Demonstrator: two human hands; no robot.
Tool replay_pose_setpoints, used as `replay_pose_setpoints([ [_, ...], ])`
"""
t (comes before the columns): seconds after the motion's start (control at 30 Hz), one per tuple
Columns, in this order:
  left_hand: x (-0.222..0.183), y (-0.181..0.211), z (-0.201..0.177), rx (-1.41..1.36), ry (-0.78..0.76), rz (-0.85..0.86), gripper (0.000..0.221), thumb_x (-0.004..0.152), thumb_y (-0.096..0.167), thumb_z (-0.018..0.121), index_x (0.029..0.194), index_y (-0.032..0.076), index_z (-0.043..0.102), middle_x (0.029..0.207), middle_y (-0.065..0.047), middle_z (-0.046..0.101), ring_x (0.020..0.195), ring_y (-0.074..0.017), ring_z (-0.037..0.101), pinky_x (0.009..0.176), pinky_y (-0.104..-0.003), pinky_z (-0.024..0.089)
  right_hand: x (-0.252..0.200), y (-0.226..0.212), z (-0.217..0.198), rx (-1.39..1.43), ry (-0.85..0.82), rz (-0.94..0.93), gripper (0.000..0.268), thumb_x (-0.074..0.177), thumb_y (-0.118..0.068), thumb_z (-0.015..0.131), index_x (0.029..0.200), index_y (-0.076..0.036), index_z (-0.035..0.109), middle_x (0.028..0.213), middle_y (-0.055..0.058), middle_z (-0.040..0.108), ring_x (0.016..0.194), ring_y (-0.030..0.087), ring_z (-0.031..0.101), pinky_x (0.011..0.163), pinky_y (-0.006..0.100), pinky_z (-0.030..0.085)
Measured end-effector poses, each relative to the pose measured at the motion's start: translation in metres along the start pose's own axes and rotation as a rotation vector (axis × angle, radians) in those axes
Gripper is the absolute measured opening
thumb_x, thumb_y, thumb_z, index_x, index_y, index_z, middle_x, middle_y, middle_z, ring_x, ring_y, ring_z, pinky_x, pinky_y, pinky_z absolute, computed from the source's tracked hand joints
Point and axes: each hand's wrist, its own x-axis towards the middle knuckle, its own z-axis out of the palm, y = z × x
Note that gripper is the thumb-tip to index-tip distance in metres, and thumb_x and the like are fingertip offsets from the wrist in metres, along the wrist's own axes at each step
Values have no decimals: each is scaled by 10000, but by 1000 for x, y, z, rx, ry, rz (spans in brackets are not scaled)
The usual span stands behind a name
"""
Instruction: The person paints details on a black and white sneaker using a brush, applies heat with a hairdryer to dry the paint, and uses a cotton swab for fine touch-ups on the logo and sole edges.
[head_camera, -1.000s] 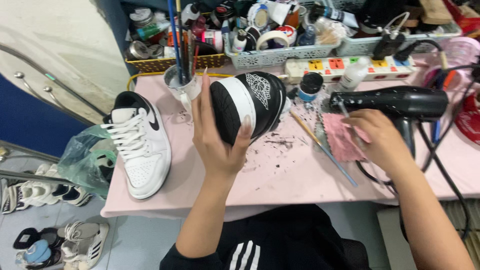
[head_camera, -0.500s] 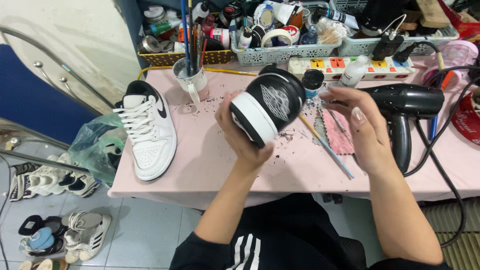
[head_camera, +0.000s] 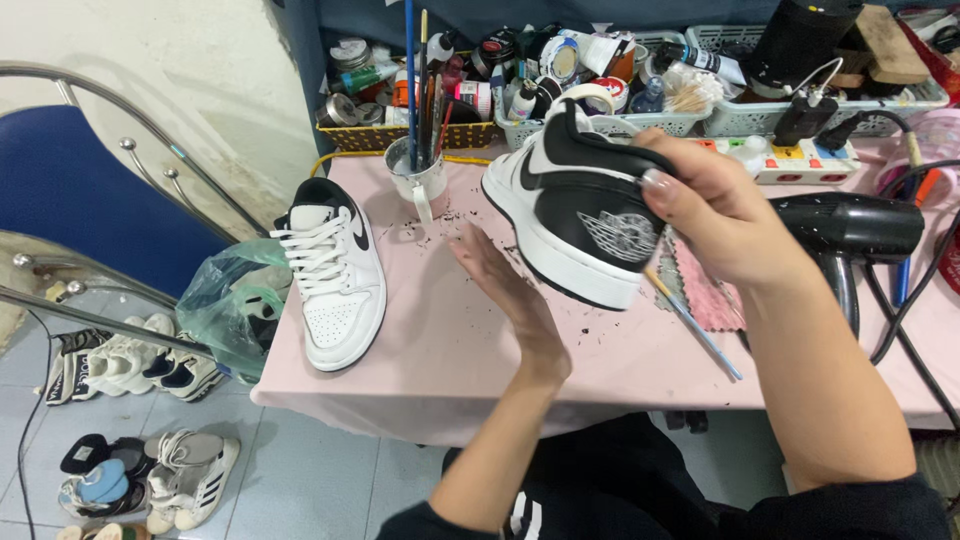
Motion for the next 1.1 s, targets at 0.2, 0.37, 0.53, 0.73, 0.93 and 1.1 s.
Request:
replay_pose_setpoints([
  [0.2, 24, 33, -1, -1035, -116, -921, 1010, 947, 833, 363, 1597, 62, 303, 1604, -131, 389, 1449, -313, 397, 1188, -506, 316, -3, 6, -18, -131, -200, -45, 271, 1067, -245, 566, 1097, 19, 617, 1008, 61, 541, 1031, 178, 514, 974, 328, 429],
  [0.37, 35, 31, 20, -917, -74, -957, 777, 1070, 672, 383, 1581, 87, 410, 1524, -90, 510, 1361, -245, 519, 1159, -405, 418, -2, 18, -23, -117, -291, -48, 208, 1050, -215, 610, 998, -15, 629, 1085, 111, 603, 1153, 252, 521, 1098, 396, 420],
  [0.53, 36, 28, 28, -834, -55, -914, 745, 1033, 634, 389, 1540, 90, 437, 1505, -89, 541, 1353, -244, 545, 1156, -399, 437, -18, 30, -40, 30, -96, -10, 243, 1099, -235, 581, 1117, -2, 648, 1153, 148, 637, 1185, 277, 597, 1136, 434, 466],
  [0.73, 46, 24, 25, -699, -23, -836, 748, 1035, 629, 373, 1517, 62, 439, 1489, -109, 539, 1340, -263, 543, 1146, -407, 432, -78, 36, -78, 226, 460, 37, 363, 1212, -307, 440, 1135, -1, 618, 1111, 200, 675, 1127, 332, 651, 1108, 460, 484],
  [0.93, 56, 19, 23, -698, 60, -806, 698, 1032, 600, 398, 1519, 102, 439, 1493, -64, 537, 1344, -237, 533, 1149, -389, 427, -163, 65, -101, -1238, 723, 502, 505, 1012, -418, 628, 1164, 63, 652, 1129, 279, 682, 1062, 431, 646, 930, 464, 504],
  [1.1, 58, 14, 24, -670, 102, -742, 701, 1028, 598, 401, 1527, 106, 419, 1498, -63, 523, 1353, -236, 525, 1152, -388, 425, -217, 103, -136, -1235, 801, 963, 685, 898, -513, 829, 1225, 64, 657, 888, 245, 715, 831, 400, 708, 801, 472, 538],
])
